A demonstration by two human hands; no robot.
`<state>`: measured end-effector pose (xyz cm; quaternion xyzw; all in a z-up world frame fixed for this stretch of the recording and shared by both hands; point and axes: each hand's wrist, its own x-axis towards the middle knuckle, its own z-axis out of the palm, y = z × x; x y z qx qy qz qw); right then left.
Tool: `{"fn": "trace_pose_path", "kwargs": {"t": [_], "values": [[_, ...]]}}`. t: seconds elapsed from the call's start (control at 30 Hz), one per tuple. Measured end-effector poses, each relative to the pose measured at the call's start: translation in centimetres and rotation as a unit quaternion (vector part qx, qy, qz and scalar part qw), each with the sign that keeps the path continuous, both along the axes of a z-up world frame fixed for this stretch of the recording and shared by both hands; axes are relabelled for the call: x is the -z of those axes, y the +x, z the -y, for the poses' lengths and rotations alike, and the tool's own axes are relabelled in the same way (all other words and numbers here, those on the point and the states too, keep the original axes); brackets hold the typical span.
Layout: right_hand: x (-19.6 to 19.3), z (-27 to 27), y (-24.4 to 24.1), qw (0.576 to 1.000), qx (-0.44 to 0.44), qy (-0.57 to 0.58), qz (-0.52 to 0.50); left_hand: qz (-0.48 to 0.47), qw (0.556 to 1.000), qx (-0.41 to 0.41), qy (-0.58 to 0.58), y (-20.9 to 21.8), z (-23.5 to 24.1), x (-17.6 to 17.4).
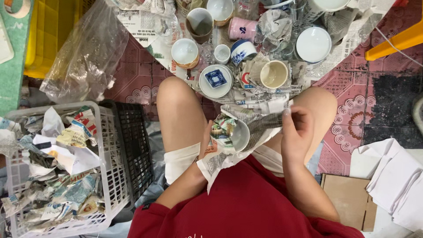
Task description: The person sits cross-legged and wraps various ceramic dishes, including cups, bowls, and plates, with newspaper. They fold the paper around each item and place the wrapped dishes on a nearby table.
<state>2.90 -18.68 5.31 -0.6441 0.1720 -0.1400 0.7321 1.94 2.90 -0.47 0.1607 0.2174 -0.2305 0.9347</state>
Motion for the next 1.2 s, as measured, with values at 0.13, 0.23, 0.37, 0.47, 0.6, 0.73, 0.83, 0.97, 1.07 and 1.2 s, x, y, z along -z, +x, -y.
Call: {"fn": "trace_pose_path", "kwargs": {"t": [0.13,0.23,0.37,0.47,0.6,0.73,0.83,0.97,1.07,1.2], "values": [[-3.7,-1.3,-0.4,0.887,-0.051,-0.368,0.275,-0.005,0.999,-0.012,0.041,0.1,-0.1,1.2],[-5.8,-1.1,0.2,0.715,-0.259,-0.519,0.390,0.000,1.000,0.008,-0.004,0.4,0.3,0.5],[-6.3,-2.0,0.3,0.700,-0.327,-0.550,0.317,0.019,0.997,0.041,-0.057,1.6,1.1,-1.4],[-6.0,-2.2,0.3,0.707,-0.350,-0.537,0.297,0.025,0.997,0.046,-0.048,2.3,1.6,-1.8],[-5.2,-1.8,0.3,0.698,-0.375,-0.550,0.264,0.014,0.999,0.033,0.025,1.4,0.9,-0.7],[-4.3,-1.2,0.9,0.713,-0.369,-0.529,0.276,0.011,0.997,0.015,0.071,0.4,-0.5,1.5],[-3.1,-0.6,0.7,0.729,-0.388,-0.495,0.270,-0.014,0.997,0.023,0.074,-0.1,-0.3,4.4],[-0.3,0.6,0.0,0.791,-0.388,-0.404,0.247,0.041,0.976,0.059,0.205,-0.7,-1.1,8.9],[2.4,1.9,-1.0,0.877,-0.352,-0.247,0.214,0.065,0.910,0.071,0.403,-1.2,-4.1,11.0],[5.1,4.8,-0.7,0.967,-0.216,0.058,0.125,0.050,0.932,-0.037,0.357,0.2,-8.2,9.8]]}}
